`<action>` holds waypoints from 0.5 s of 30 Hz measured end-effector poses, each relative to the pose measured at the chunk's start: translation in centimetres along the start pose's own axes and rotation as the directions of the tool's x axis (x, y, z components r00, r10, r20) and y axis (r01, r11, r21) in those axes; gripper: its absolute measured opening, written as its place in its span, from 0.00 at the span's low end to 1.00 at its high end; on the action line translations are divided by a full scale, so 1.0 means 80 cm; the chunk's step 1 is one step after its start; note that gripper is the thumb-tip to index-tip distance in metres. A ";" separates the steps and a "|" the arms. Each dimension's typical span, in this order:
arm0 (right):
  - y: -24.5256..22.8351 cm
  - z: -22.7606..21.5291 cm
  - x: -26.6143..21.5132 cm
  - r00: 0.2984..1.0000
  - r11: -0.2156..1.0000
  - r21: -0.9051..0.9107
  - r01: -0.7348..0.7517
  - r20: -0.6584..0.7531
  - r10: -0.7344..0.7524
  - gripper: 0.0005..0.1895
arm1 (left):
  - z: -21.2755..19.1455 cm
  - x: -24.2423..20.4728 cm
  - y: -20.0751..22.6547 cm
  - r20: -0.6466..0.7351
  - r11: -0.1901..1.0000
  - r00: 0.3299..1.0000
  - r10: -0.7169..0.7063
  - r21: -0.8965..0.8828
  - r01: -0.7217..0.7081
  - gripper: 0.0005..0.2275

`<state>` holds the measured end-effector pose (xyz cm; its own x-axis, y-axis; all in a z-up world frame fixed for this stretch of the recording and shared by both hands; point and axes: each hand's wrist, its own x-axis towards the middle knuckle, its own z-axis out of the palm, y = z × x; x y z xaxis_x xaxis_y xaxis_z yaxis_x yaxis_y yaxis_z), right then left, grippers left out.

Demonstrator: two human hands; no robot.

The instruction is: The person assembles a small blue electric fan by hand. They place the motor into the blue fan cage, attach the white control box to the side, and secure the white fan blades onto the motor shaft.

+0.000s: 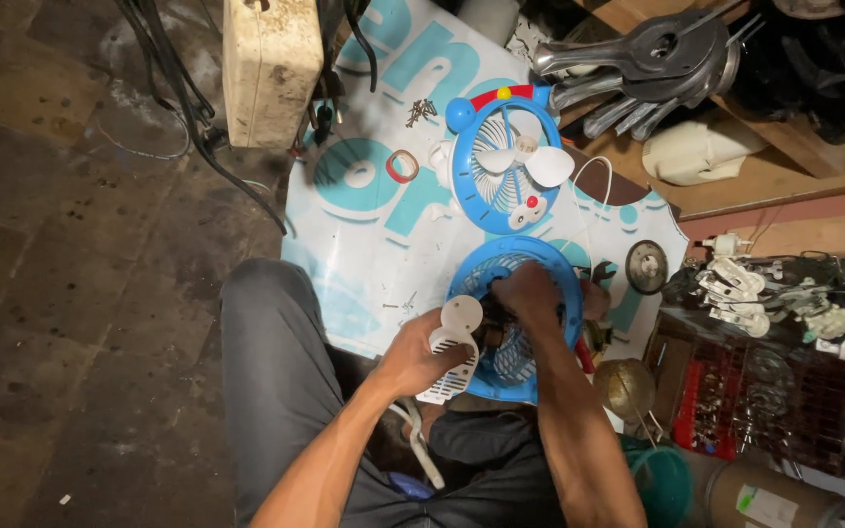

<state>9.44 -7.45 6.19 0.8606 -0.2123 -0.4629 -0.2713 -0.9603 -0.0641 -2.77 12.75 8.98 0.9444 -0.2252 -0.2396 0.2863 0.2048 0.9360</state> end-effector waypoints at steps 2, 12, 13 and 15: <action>0.007 0.003 0.001 1.000 1.000 0.027 0.006 -0.004 -0.006 0.16 | 0.001 0.000 -0.001 0.001 1.000 1.000 0.005 -0.005 -0.005 0.17; 0.010 0.012 -0.006 0.997 0.997 0.062 0.050 -0.065 -0.046 0.14 | 0.004 -0.005 0.005 0.004 0.999 0.999 0.035 -0.010 -0.035 0.17; 0.007 0.011 -0.008 0.997 0.999 0.025 0.037 -0.067 -0.035 0.13 | 0.004 -0.006 0.006 0.010 0.999 0.999 0.038 -0.020 -0.038 0.16; -0.003 0.009 -0.012 0.997 1.000 -0.008 0.020 -0.073 -0.020 0.12 | 0.003 -0.006 0.003 -0.003 0.999 0.999 0.042 -0.016 -0.042 0.17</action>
<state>8.37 -6.91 6.05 0.8952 -0.2052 -0.3957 -0.2508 -0.9657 -0.0666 -3.16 12.65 9.39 0.9562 -0.2132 -0.2006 0.2486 0.2295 0.9410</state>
